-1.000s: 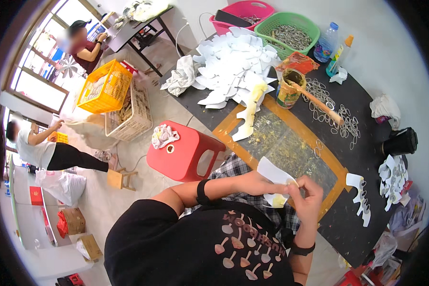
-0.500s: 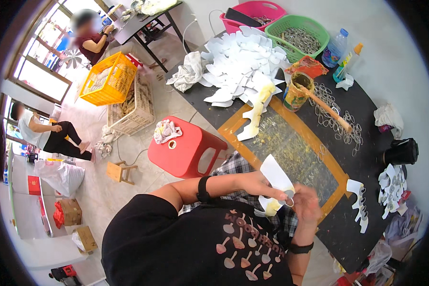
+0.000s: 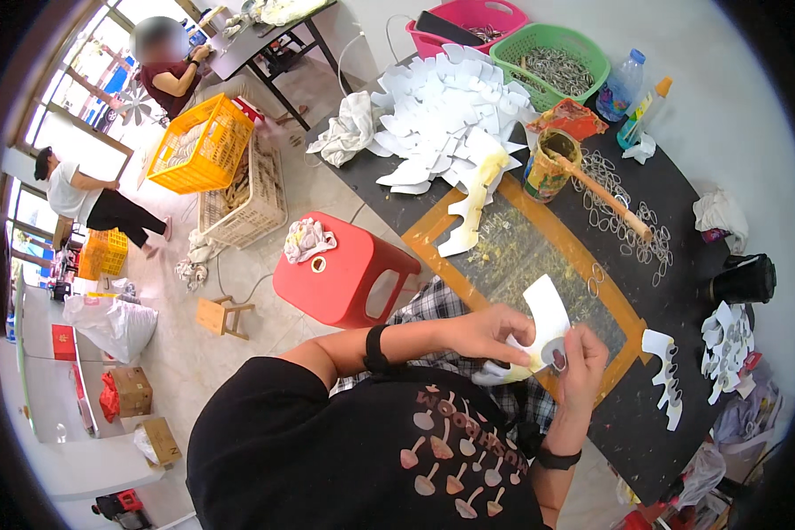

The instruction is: Applying adhesive to white foam-like shoe components and attaching small circular metal rings to them.

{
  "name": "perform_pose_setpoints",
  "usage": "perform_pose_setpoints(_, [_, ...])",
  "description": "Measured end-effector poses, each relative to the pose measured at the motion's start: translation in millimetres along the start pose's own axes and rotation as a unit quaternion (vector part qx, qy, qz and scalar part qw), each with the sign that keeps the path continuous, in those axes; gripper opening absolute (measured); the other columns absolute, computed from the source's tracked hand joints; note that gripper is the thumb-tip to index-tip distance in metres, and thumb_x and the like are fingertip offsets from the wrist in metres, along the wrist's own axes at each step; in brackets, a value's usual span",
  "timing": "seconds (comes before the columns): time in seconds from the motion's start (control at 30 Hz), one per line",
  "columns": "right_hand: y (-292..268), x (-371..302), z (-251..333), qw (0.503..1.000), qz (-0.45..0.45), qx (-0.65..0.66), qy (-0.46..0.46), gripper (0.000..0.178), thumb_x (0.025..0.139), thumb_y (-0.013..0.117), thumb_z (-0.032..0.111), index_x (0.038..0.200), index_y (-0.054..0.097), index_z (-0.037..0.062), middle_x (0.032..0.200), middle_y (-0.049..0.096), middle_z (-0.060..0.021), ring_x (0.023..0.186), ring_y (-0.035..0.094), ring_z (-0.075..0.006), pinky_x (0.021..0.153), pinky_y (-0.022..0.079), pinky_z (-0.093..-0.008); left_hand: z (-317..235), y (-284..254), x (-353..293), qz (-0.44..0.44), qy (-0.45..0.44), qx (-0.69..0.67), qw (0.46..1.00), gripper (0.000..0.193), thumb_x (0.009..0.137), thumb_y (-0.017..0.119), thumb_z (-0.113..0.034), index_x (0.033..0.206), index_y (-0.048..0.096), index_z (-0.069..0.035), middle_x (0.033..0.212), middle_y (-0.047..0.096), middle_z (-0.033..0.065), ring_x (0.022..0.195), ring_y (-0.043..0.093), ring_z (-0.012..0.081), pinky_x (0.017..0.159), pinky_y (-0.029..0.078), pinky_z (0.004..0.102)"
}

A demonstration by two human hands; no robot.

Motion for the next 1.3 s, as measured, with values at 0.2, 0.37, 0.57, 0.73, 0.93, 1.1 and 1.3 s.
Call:
perform_pose_setpoints(0.2, [-5.7,5.8,-0.3,0.974,-0.139,0.149,0.101,0.056,0.099,0.04,0.05,0.109,0.06,-0.0012,0.077,0.055,-0.0003,0.061,0.045,-0.0073,0.054,0.034,-0.0227,-0.9,-5.0,4.1,-0.075,0.006,-0.033,0.997,0.013,0.083,0.073,-0.008,0.087,0.064,0.001,0.079,0.061,-0.0051,0.065,0.051,-0.0001,0.053,0.041,0.018])
perform_pose_setpoints(0.37, [-39.9,6.2,18.1,0.996,-0.072,-0.022,-0.052,0.041,0.098,0.047,0.032,0.113,0.061,-0.0045,0.084,0.057,-0.0048,0.068,0.049,-0.0092,0.059,0.037,-0.0237,-5.8,-39.7,-10.7,-0.234,-0.109,-0.011,0.966,0.011,0.084,0.072,-0.009,0.089,0.066,-0.001,0.079,0.06,-0.0034,0.065,0.055,0.0034,0.053,0.045,0.0196])
perform_pose_setpoints(0.57, [-51.6,-7.8,18.5,0.882,-0.213,-0.413,-0.085,0.02,0.085,0.067,0.008,0.105,0.065,0.0052,0.077,0.061,-0.003,0.066,0.056,-0.0112,0.062,0.045,-0.0243,3.3,-57.4,-12.5,-0.272,-0.057,-0.05,0.959,0.01,0.083,0.071,0.0,0.093,0.067,0.0,0.084,0.062,-0.0023,0.066,0.055,0.0034,0.054,0.044,0.0197])
perform_pose_setpoints(0.73, [-41.1,-11.1,16.5,0.861,-0.154,-0.471,-0.118,0.017,0.083,0.064,0.004,0.1,0.065,0.0046,0.088,0.062,-0.01,0.071,0.063,-0.023,0.062,0.048,-0.0333,1.4,-48.8,-2.4,-0.286,-0.017,-0.027,0.958,0.016,0.08,0.071,0.005,0.093,0.063,-0.002,0.089,0.062,-0.0012,0.082,0.057,0.0053,0.072,0.047,0.0199])
perform_pose_setpoints(0.93, [-36.5,2.0,26.5,0.84,-0.107,-0.526,-0.081,0.018,0.081,0.065,0.005,0.099,0.064,0.0039,0.09,0.06,-0.0108,0.082,0.062,-0.0295,0.071,0.049,-0.0375,-3.5,-51.6,-7.0,-0.313,-0.024,0.0,0.949,0.021,0.079,0.071,0.005,0.094,0.061,-0.004,0.091,0.06,-0.0007,0.082,0.057,0.0069,0.075,0.047,0.0204])
perform_pose_setpoints(1.1, [-26.2,3.1,17.9,0.825,0.017,-0.548,-0.137,0.019,0.079,0.065,0.005,0.098,0.064,0.004,0.097,0.058,-0.011,0.087,0.06,-0.0322,0.077,0.048,-0.0412,-1.3,-53.3,-9.5,-0.329,-0.087,-0.038,0.94,0.02,0.079,0.071,0.005,0.095,0.062,-0.003,0.093,0.061,0.0009,0.081,0.057,0.007,0.074,0.048,0.0208])
perform_pose_setpoints(1.3, [-25.8,6.9,16.6,0.835,0.03,-0.542,-0.09,0.019,0.081,0.064,0.006,0.1,0.063,0.0034,0.1,0.059,-0.0104,0.082,0.063,-0.0282,0.073,0.05,-0.0372,-1.5,-58.2,-10.5,-0.321,-0.001,0.023,0.947,0.019,0.082,0.071,0.002,0.097,0.061,-0.002,0.093,0.06,0.0,0.071,0.055,0.0029,0.05,0.043,0.0176])
Point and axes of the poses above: each hand's wrist, its own x-axis towards the middle knuckle, its own y-axis out of the palm, z = x × y, the point moved 4 cm from there along x, towards the middle knuckle
